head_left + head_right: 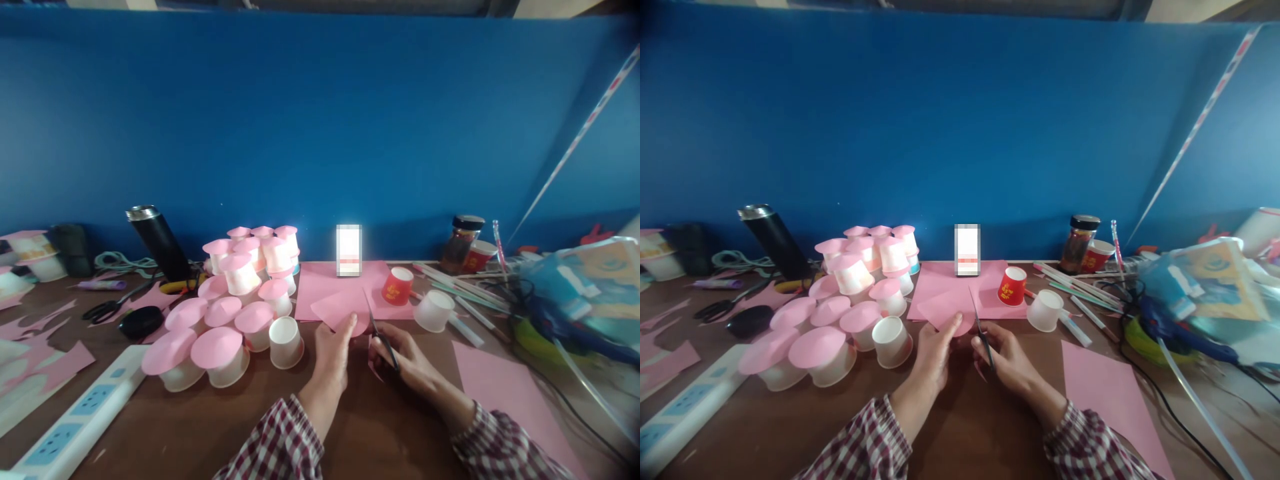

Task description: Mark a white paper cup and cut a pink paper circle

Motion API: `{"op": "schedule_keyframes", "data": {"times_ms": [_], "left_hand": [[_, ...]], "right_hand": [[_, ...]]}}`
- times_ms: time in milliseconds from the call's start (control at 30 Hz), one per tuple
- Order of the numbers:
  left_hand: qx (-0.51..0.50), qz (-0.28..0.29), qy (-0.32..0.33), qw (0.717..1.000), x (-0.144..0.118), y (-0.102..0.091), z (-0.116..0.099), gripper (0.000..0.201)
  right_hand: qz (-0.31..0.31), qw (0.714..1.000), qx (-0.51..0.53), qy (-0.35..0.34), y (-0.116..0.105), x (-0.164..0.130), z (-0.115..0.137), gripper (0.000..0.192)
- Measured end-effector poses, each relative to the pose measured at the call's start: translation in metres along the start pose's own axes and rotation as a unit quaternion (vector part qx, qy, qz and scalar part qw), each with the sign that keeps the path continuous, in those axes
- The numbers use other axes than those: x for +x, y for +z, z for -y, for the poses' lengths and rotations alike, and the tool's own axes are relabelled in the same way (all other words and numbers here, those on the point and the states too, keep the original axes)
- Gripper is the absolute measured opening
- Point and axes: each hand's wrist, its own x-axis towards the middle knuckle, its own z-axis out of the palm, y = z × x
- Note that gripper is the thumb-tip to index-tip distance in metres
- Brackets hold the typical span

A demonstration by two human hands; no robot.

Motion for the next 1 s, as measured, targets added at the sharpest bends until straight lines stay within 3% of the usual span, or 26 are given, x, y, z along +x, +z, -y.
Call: {"op": "schedule_keyframes", "data": {"times_ms": [733, 1000], "left_hand": [[0.026, 0.021, 0.009, 0.999, 0.0016, -0.0019, 0.0017, 0.043], [0.03, -0.002, 0.0, 1.0, 0.0027, -0.0014, 0.0014, 0.047]], "right_hand": [[-0.022, 0.996, -0.074, -0.04, -0.0027, 0.0004, 0.0072, 0.041], [-0.027, 0.995, -0.09, -0.039, -0.0058, 0.0012, 0.0043, 0.043]]}}
